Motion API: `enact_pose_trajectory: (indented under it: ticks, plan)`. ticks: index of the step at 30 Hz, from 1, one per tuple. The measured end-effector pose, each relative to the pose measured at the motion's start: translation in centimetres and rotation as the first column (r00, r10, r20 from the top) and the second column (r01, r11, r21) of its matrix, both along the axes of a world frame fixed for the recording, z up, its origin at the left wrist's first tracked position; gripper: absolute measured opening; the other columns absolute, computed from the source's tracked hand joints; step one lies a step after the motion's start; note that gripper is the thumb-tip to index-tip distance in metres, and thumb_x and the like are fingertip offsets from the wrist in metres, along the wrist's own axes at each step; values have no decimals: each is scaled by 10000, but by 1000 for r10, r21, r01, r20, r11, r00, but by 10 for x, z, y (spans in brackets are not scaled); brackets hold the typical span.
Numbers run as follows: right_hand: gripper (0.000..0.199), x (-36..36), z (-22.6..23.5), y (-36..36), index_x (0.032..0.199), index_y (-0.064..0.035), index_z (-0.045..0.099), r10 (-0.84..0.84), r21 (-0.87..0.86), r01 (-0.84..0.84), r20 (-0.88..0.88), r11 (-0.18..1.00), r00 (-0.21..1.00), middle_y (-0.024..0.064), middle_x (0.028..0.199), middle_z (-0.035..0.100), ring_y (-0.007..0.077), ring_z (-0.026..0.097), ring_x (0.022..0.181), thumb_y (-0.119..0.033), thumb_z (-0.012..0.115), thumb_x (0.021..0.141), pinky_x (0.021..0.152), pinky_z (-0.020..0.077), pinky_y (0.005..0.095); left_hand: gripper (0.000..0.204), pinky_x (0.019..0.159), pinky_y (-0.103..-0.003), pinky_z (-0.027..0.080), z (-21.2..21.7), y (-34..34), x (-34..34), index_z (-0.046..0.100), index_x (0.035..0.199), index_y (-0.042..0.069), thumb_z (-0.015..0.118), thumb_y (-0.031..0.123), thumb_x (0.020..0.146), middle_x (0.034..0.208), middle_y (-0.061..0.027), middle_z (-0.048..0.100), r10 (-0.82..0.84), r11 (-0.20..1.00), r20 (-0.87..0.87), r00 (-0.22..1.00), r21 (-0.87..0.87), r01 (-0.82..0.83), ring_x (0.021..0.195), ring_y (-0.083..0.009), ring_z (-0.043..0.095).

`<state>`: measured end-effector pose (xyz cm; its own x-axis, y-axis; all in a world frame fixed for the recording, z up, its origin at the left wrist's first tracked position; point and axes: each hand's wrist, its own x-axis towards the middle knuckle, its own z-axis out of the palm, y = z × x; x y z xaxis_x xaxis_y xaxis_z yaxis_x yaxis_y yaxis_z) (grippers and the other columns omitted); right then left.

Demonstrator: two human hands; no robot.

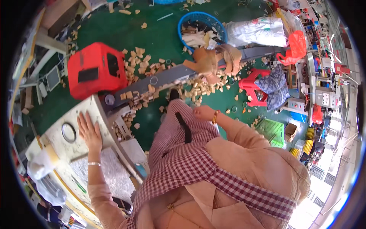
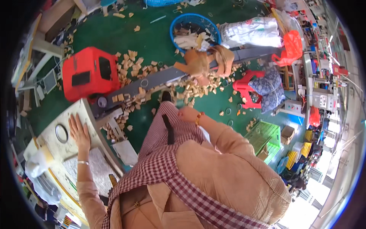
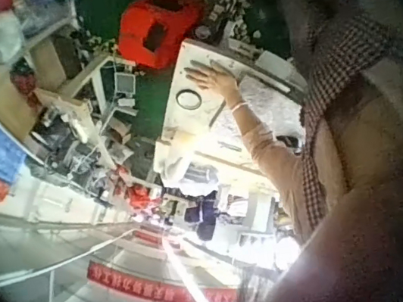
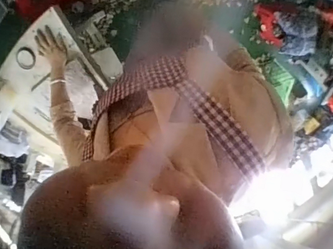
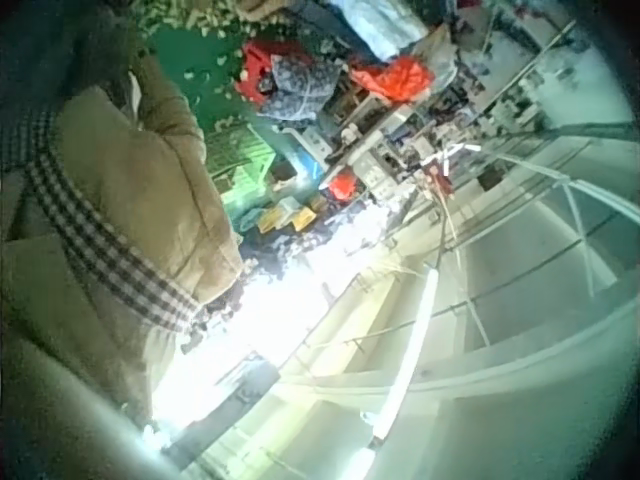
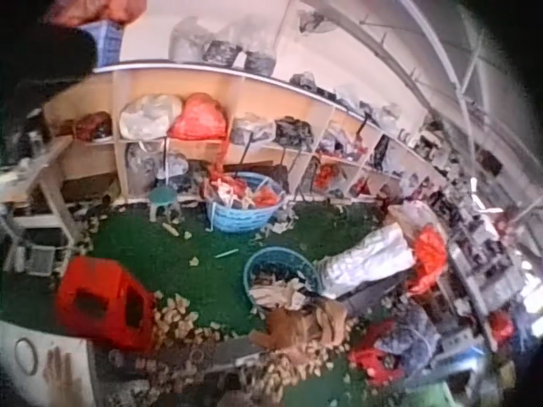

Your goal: Marking footwear components and applying linings or adhesive strips to assemble shoe uppers.

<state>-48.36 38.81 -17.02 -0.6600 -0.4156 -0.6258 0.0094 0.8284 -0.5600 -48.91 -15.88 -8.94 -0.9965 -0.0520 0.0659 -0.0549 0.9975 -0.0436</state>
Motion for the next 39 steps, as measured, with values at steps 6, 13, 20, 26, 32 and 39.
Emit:
enact_pose_trajectory:
  ticks: [6, 13, 20, 26, 32, 39]
  plan:
    - [236, -112, -37, 74, 870, -55, 658, -82, 132, 98, -120, 986, 989, 108, 834, 685, 307, 619, 754, -251, 533, 829, 703, 491, 383, 590, 1118, -486, 195, 2, -1, -2, 158, 1539, 113, 293, 351, 1017, 1598, -141, 122, -10, 997, 186, 983, -74, 24, 1465, -352, 122]
    - [232, -188, 40, 109, 848, -45, 647, -490, -173, 467, -130, 867, 862, 89, 795, 671, 286, 607, 719, -245, 530, 831, 677, 480, 367, 617, 1143, -491, 195, 21, 23, -19, 82, 1543, 88, 298, 337, 1021, 1585, -189, 110, 62, 996, 311, 948, -82, -38, 1445, -415, 135]
    - [223, -176, 54, 155, 947, -56, 663, -471, -102, 470, 18, 877, 882, 73, 812, 670, 246, 612, 724, -237, 584, 845, 687, 489, 335, 676, 1103, -497, 287, 17, 19, -28, 51, 1523, 27, 344, 348, 1004, 1545, -268, 134, 71, 993, 383, 921, -114, -29, 1387, -469, 212]
    - [237, -129, 52, 217, 1021, -61, 663, -519, -141, 512, -19, 848, 855, 67, 847, 678, 218, 628, 726, -233, 618, 865, 680, 497, 320, 652, 1022, -498, 375, 37, 88, -86, 128, 1426, -14, 382, 377, 970, 1431, -301, 257, 50, 988, 463, 885, -152, 23, 1271, -478, 359]
    - [294, -87, 70, 284, 1007, -60, 641, -766, -74, 767, 41, 637, 641, 112, 821, 675, 326, 641, 750, -313, 536, 901, 689, 504, 395, 528, 941, -484, 407, 47, 207, -195, 265, 1262, -14, 422, 365, 931, 1271, -281, 358, -128, 987, 525, 841, -16, 161, 1136, -462, 419]
    - [242, -116, 80, 324, 1042, -54, 653, -846, -66, 844, -21, 532, 532, 81, 872, 685, 208, 634, 752, -251, 605, 910, 684, 503, 324, 414, 848, -467, 444, -1, 379, -358, 424, 1072, -15, 468, 352, 885, 1085, -259, 476, -350, 935, 568, 745, 162, 315, 978, -443, 490]
